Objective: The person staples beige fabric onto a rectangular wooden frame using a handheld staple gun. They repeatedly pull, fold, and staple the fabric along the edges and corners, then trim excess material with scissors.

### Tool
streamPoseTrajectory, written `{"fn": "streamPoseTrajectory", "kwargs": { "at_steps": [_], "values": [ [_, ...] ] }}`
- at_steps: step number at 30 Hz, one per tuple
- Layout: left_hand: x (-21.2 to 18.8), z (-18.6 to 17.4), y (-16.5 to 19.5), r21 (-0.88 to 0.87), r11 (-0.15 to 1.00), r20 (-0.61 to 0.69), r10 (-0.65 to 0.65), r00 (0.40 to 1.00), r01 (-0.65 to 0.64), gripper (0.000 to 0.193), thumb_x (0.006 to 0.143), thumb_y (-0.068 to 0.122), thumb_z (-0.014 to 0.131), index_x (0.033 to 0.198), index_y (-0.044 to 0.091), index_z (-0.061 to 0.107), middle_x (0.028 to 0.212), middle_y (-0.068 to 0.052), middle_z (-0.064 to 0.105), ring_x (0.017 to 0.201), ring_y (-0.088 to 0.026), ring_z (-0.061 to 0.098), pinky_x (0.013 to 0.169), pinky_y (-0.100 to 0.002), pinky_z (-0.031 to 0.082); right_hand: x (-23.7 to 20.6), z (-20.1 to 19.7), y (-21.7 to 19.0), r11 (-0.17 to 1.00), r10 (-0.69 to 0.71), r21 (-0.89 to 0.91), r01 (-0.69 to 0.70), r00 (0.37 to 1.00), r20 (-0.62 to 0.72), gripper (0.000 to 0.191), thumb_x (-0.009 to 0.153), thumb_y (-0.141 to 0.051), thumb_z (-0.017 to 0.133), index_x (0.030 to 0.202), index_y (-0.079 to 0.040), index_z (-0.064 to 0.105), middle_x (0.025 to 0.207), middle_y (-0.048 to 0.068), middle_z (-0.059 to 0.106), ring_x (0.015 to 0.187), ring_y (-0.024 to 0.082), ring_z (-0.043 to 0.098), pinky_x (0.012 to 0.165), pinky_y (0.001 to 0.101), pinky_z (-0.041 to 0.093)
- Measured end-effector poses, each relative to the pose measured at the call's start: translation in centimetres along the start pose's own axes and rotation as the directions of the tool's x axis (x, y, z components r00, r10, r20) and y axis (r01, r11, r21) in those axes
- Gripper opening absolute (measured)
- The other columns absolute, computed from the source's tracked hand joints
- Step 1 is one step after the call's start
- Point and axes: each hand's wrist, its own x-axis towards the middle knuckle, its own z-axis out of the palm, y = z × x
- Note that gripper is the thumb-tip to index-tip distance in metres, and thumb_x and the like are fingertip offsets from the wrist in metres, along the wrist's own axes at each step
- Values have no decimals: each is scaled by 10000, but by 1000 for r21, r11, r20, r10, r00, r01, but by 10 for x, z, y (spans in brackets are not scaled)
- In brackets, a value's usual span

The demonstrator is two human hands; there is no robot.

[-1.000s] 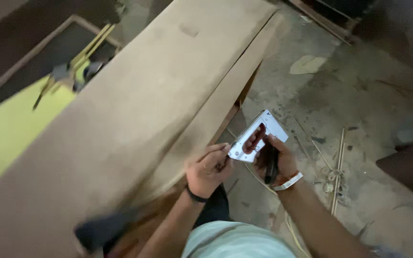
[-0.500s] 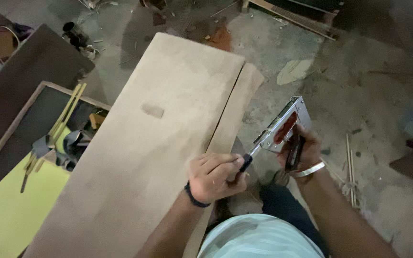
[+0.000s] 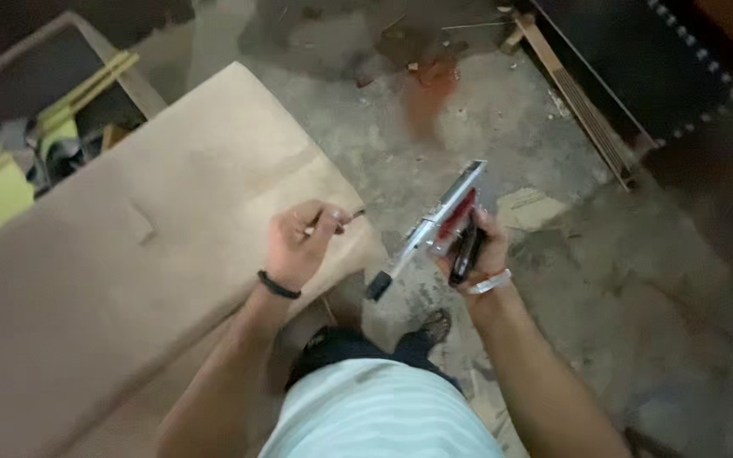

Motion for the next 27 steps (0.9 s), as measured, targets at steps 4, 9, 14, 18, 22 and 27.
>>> {"fn": "streamPoseTrajectory", "kwargs": {
  "at_steps": [4, 9, 14, 18, 22, 27],
  "values": [
    [47, 32, -18, -21, 991, -109, -130, 985, 129, 195, 1014, 107, 614, 992, -21, 759, 912, -70, 777, 789, -119, 720, 706, -255, 592, 74, 2, -54, 984, 147, -105, -147, 989, -7, 371, 787, -274, 780, 1079, -59, 701, 1014, 107, 751, 955, 270, 725, 953, 458, 576],
    [87, 25, -54, -215, 893, -217, -438, 872, 395, 236, 1004, 186, 620, 1006, 2, 767, 847, -32, 750, 671, -98, 618, 595, -248, 532, 157, 8, -49, 965, 215, -161, -208, 976, 28, 357, 853, -228, 761, 1141, -32, 684, 1060, 115, 747, 989, 279, 726, 973, 452, 558],
    [161, 45, -79, -353, 759, 143, -535, 833, 548, 387, 1015, 324, 623, 1244, 36, 743, 817, 15, 690, 702, -57, 619, 603, -217, 492, 251, 23, -62, 895, 377, -287, -341, 923, 76, 430, 798, -220, 747, 1183, -53, 653, 1081, 90, 741, 1001, 258, 728, 975, 441, 570],
    [241, 39, -70, -274, 802, 240, -477, 845, 531, 432, 987, 329, 640, 1307, 39, 628, 933, 9, 738, 797, -71, 671, 678, -246, 535, 336, 49, -69, 826, 423, -462, -322, 897, 131, 415, 838, -226, 735, 1186, -18, 650, 1078, 141, 740, 979, 299, 726, 906, 472, 567],
    [310, 11, -56, -76, 806, 90, -580, 809, 587, 448, 870, 269, 758, 1195, -18, 644, 826, -104, 688, 680, -166, 613, 597, -309, 501, 439, 86, -49, 773, 482, -519, -366, 870, 104, 406, 846, -221, 725, 1193, -22, 657, 1054, 136, 737, 967, 283, 734, 910, 469, 590],
    [346, -57, -59, -12, 880, -273, -459, 845, 474, 449, 846, 246, 788, 1184, -18, 655, 866, -56, 714, 766, -122, 660, 696, -290, 538, 542, 130, 29, 702, 685, -483, -523, 682, 256, 401, 940, -207, 778, 1245, 3, 624, 1070, 153, 719, 944, 267, 711, 809, 437, 543]
  ]
}}
